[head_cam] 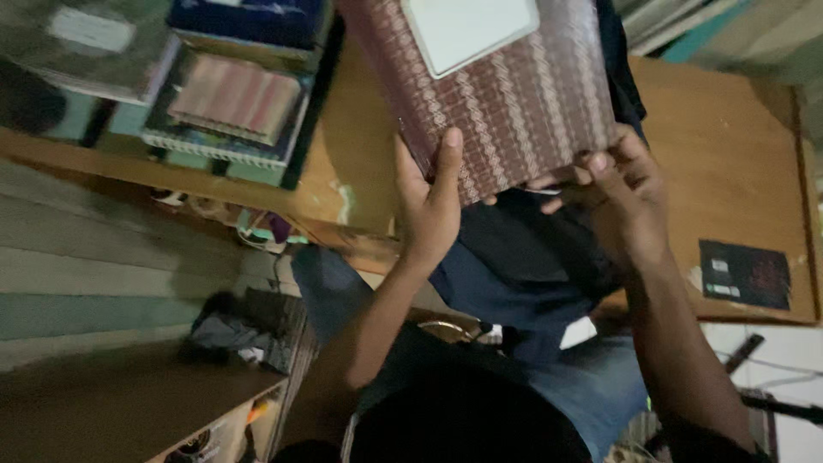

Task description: The person packs a backpack at a desk. They place books and notebooks into the main compartment, put a pencil and phone into the front pocket, then add earbuds, a watch, and a charging cable, and zip the backpack closed.

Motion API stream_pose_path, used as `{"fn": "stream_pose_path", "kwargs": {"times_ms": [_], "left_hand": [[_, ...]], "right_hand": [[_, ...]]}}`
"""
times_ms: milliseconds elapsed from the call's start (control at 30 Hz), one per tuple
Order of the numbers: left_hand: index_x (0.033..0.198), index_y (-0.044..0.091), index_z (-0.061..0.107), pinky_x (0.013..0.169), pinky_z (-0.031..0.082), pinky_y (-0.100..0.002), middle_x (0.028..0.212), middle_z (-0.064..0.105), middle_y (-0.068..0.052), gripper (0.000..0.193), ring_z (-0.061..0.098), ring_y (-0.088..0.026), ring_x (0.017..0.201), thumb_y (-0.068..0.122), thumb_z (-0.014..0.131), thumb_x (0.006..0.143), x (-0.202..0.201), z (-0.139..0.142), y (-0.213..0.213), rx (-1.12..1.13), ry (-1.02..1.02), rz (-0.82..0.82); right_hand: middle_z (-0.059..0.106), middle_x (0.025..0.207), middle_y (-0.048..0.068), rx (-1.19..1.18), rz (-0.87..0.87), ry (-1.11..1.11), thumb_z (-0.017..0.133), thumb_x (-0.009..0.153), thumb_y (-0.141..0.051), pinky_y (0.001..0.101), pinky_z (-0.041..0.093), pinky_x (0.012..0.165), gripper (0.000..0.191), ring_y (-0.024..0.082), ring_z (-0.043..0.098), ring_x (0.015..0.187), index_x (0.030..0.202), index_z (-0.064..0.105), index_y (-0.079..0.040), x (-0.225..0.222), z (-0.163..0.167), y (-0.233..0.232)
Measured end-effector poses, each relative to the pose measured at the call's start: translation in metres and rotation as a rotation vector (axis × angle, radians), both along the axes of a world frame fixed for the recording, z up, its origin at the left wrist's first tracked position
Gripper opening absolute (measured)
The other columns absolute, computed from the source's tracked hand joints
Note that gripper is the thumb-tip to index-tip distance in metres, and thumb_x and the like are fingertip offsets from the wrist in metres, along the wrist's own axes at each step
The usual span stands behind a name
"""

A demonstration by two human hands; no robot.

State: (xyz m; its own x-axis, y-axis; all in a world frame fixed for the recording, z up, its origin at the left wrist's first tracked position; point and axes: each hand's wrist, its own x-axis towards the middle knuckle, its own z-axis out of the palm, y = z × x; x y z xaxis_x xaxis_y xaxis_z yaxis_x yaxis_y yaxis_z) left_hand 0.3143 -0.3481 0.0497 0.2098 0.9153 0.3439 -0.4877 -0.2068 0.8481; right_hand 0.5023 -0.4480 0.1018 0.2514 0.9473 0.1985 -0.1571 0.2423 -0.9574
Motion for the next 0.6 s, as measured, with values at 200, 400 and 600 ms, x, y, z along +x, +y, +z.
{"fn": "stream_pose_path", "kwargs": {"times_ms": [200,400,600], "left_hand": [[0.165,-0.001,0.020,0.123,0.036,-0.038,0.161,0.041,-0.020,0.068,0.046,-0.025,0.145,0.039,0.047,0.116,0.033,-0.008,0.017,-0.014,-0.112,0.362],[0.165,-0.005,0.032,0.113,0.043,-0.040,0.157,0.048,-0.023,0.074,0.054,-0.026,0.135,0.045,0.051,0.114,-0.001,-0.013,0.084,-0.076,-0.165,0.267],[0.161,0.006,0.022,0.056,0.060,-0.031,0.104,0.061,-0.016,0.088,0.067,-0.019,0.074,0.044,0.068,0.096,-0.098,0.006,0.197,-0.185,-0.024,0.305]], "right_hand": [[0.061,0.118,0.003,0.029,-0.024,0.130,0.062,0.109,-0.010,0.0428,0.058,0.099,0.039,0.017,0.058,0.111,0.142,0.043,-0.009,-0.052,0.008,0.066],[0.060,0.113,0.004,0.029,0.055,0.097,0.056,0.111,-0.013,0.0419,0.055,0.089,0.040,0.017,0.062,0.101,0.149,0.044,-0.009,-0.061,0.020,0.143],[0.056,0.102,0.006,0.012,0.037,0.030,0.059,0.112,-0.015,0.0388,0.050,0.073,0.040,0.017,0.057,0.083,0.141,0.034,-0.003,-0.052,-0.007,0.244]]}}
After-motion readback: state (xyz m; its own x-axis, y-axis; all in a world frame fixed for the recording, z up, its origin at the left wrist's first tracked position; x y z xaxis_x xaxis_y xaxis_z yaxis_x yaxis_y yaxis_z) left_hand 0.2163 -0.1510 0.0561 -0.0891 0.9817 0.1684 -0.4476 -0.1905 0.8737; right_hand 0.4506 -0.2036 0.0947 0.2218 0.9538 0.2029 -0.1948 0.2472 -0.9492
